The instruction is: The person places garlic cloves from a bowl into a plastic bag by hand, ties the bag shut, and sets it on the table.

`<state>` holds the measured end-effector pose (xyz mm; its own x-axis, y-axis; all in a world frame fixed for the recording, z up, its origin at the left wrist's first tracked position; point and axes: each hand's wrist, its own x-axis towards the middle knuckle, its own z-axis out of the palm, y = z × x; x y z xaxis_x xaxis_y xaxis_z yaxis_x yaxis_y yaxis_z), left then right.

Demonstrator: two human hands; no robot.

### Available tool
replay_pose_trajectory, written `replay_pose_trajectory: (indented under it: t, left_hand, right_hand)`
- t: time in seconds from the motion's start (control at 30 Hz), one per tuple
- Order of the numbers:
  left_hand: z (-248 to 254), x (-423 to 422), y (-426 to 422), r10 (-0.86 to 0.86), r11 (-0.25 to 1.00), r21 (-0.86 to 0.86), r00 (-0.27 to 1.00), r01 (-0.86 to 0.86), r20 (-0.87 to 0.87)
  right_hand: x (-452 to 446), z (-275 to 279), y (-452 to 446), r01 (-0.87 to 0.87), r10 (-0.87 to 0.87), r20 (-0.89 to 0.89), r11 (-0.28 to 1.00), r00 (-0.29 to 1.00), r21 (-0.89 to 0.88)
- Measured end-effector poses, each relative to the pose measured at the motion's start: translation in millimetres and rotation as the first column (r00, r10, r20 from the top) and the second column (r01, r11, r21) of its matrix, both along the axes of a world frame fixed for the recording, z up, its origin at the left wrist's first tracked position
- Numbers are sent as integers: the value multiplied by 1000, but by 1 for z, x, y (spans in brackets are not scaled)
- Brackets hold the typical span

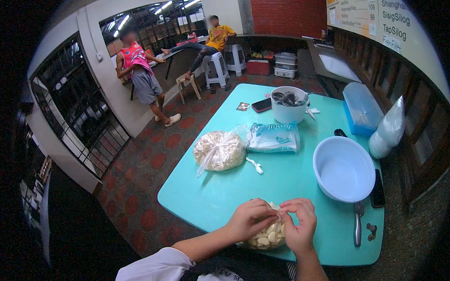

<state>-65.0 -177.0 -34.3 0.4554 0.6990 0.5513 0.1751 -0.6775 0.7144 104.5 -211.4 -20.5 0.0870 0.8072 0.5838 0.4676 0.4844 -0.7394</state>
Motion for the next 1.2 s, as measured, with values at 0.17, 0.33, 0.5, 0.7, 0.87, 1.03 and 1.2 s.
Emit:
replay_pose_trajectory:
  t: [0.17, 0.33, 0.5, 0.7, 0.87, 1.03, 1.2]
  left_hand:
    - [-1, 1, -1, 9, 1000, 2, 1000, -9, 0]
    - [0, 1, -3, 1, 999, 38, 1000, -2, 8]
    - [0, 2, -3, -20, 998, 54, 999, 18, 35]
    - [-1, 2, -4, -58, 995, 79, 997, 54, 49]
    - [-4, 1, -2, -34, 998, 50, 999, 33, 34]
    - [-12, -2, 6, -7, 1000, 9, 999, 7, 48]
    - [-10, -2, 4, -18, 1000, -19, 999, 18, 29]
  right_hand:
    - [-4, 8, -3, 41, -52, 122, 995, 991, 93]
    - [-8, 15, -9, 48, -88, 211, 981, 974, 187]
    - [-11, 24, -16, 35, -95, 258, 973, 962, 229]
    - [-10, 31, -29, 43, -139, 360, 964, 923, 263]
    - [-8, 27, -27, 6, -51, 268, 987, 962, 164]
    - [-17, 29, -16, 59, -60, 84, 998, 995, 19]
    - [-11, 6, -10, 39, -38, 44, 999, 998, -28]
